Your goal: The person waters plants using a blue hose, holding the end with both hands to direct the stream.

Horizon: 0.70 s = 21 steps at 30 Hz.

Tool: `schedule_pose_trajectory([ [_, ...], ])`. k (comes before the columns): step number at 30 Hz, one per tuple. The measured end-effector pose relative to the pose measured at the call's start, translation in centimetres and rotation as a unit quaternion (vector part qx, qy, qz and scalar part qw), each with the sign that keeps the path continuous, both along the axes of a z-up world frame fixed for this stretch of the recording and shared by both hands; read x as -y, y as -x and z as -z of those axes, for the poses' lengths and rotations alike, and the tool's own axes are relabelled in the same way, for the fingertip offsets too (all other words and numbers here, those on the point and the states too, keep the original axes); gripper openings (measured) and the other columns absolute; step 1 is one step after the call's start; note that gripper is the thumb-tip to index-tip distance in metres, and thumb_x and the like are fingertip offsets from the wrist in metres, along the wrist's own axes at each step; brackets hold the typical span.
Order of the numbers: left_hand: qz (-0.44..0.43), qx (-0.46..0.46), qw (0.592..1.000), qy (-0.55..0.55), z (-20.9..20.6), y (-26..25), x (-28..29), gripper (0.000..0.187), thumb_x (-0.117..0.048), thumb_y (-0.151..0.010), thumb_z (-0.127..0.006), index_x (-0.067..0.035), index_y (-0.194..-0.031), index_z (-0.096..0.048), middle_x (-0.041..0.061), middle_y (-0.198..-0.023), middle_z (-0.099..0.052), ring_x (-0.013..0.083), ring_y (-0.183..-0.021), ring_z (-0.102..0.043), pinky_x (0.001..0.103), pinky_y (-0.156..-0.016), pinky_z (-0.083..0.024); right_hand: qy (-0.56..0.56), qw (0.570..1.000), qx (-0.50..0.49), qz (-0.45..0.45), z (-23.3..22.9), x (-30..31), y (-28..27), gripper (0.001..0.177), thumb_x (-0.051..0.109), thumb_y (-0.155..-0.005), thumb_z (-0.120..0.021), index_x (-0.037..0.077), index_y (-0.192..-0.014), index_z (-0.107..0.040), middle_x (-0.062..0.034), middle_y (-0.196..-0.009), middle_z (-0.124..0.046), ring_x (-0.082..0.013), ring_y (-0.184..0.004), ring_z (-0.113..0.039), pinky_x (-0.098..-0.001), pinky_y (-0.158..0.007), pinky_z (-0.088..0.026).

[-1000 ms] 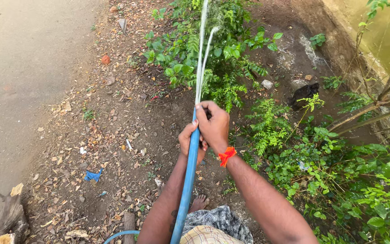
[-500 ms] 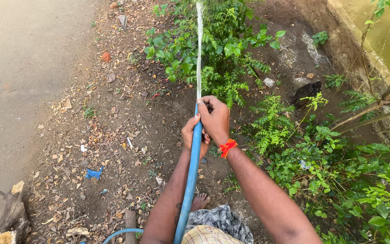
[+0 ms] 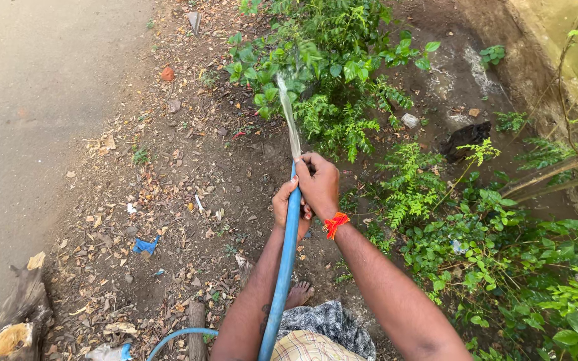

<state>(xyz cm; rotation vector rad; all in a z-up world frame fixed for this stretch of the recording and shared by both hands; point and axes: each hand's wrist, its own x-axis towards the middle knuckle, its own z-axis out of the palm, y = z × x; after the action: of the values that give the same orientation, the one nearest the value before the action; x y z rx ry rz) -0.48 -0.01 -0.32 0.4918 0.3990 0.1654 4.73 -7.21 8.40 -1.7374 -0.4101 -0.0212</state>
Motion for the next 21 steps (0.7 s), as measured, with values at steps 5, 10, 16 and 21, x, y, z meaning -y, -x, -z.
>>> schedule_pose_trajectory([
  [5,0.007,0.010,1.000,0.010,-0.6,0.2,0.6,0.038,-0.041,-0.093,-0.068,-0.012,-0.071,-0.056,0.000,-0.055,-0.054,0.0121,-0.042,-0.055,0.025,-0.037,-0.045,-0.003,1.000,-0.018,0.003,0.6,0.4,-0.2,0.022,0.022,-0.095,-0.067,0.001,-0.095,-0.074,-0.0045,-0.067,-0.071,-0.0069,-0.057,-0.062,-0.0288,-0.051,-0.050],
  [10,0.015,-0.016,1.000,-0.002,-0.5,0.0,1.7,0.034,-0.040,-0.091,-0.068,-0.013,-0.073,-0.057,0.000,-0.055,-0.054,0.0124,-0.042,-0.054,0.025,-0.036,-0.044,-0.006,0.999,0.002,0.032,1.8,1.7,-0.5,0.022,0.021,-0.094,-0.068,0.000,-0.096,-0.074,-0.0043,-0.068,-0.072,-0.0068,-0.058,-0.064,-0.0282,-0.053,-0.052],
  [16,0.042,-0.031,0.999,0.000,0.7,0.3,3.1,0.036,-0.041,-0.091,-0.068,-0.013,-0.074,-0.055,0.000,-0.055,-0.053,0.0127,-0.042,-0.054,0.026,-0.036,-0.044,-0.009,0.998,-0.051,0.045,2.5,3.3,0.1,0.022,0.021,-0.094,-0.067,0.000,-0.095,-0.074,-0.0045,-0.068,-0.072,-0.0071,-0.055,-0.063,-0.0281,-0.049,-0.051],
  [21,0.071,-0.038,0.997,0.018,2.1,0.9,4.4,0.038,-0.042,-0.092,-0.068,-0.012,-0.073,-0.054,0.000,-0.055,-0.053,0.0132,-0.041,-0.053,0.026,-0.035,-0.044,-0.006,0.995,-0.081,0.055,2.9,5.0,1.1,0.022,0.021,-0.095,-0.066,0.000,-0.097,-0.073,-0.0041,-0.068,-0.072,-0.0077,-0.048,-0.062,-0.0283,-0.044,-0.049],
])
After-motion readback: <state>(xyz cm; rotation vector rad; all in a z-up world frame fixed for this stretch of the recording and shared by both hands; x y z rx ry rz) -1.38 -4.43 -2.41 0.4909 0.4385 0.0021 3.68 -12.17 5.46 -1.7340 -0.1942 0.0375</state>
